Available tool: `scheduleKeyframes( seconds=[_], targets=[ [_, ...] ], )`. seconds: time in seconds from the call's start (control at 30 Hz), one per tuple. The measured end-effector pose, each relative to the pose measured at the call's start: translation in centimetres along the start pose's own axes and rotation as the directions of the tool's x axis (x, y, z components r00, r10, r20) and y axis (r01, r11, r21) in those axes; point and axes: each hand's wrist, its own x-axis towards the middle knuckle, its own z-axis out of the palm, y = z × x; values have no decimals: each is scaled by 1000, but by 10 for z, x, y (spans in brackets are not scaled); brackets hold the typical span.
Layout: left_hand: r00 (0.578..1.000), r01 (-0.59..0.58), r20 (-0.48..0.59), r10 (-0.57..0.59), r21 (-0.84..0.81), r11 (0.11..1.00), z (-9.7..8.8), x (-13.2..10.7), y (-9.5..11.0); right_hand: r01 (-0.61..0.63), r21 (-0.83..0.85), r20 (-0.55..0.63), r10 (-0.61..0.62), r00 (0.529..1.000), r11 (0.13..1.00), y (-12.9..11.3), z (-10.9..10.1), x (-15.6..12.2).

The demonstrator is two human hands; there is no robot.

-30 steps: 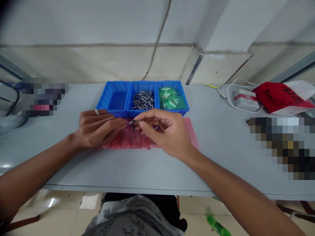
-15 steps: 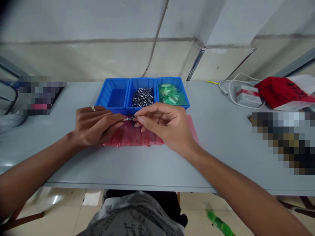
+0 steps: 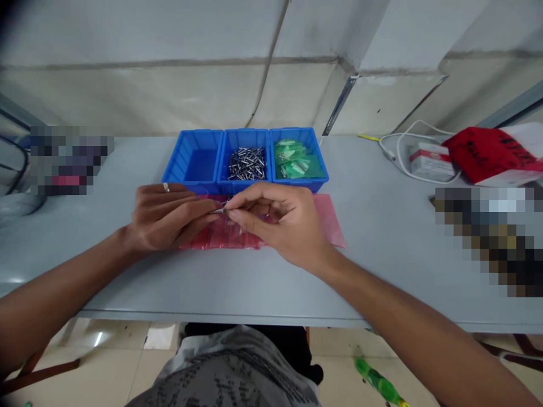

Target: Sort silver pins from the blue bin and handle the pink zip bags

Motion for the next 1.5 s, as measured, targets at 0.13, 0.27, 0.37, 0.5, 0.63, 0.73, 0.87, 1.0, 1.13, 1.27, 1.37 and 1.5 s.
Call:
scheduleKeyframes(
  seconds=[0.13,0.27,0.37,0.5,0.63,0.73,0.87,1.0,1.13,1.27,1.37,1.5],
  targets=[
    [1000,0,13,0,6,1000,-1,1,2,-36,-9,17,36,999,999,3,0,-1],
    [999,29,28,-30,33,999,-3,1,3,-27,-102,21,30,999,994,4,0,1],
    [998,41,44,-44,60,997,-5,0,2,21,-210,59,-9,998,978,2,-1,1],
    [998,46,44,-48,50,998,-5,0,-1,61,-239,55,-49,997,969,-2,-1,0],
    [995,102,2,-102,-3,995,-4,-3,-3,71,-227,16,-69,997,971,-4,-2,0],
    [989,143,-28,-144,-33,989,-4,-5,-3,91,-231,9,-91,996,969,-3,-2,1],
    [985,168,-26,-169,-57,984,-4,-3,-1,96,-231,7,-97,995,968,-2,-2,0],
    [988,150,-27,-153,-78,986,-3,-3,-2,65,-213,23,-62,998,975,-2,-1,-1],
    [985,168,-32,-170,-58,984,-1,-6,-3,56,-243,2,-58,998,968,-3,-2,1],
    [989,150,7,-150,-47,988,-2,-6,-2,25,-205,55,-14,998,979,-3,-3,3],
    [988,155,22,-154,-66,986,-3,-4,-2,-30,-142,91,44,995,989,-3,-3,2],
    [989,148,24,-146,-104,984,-3,-3,-2,-85,-75,104,93,990,994,-1,-3,1]
  ],
)
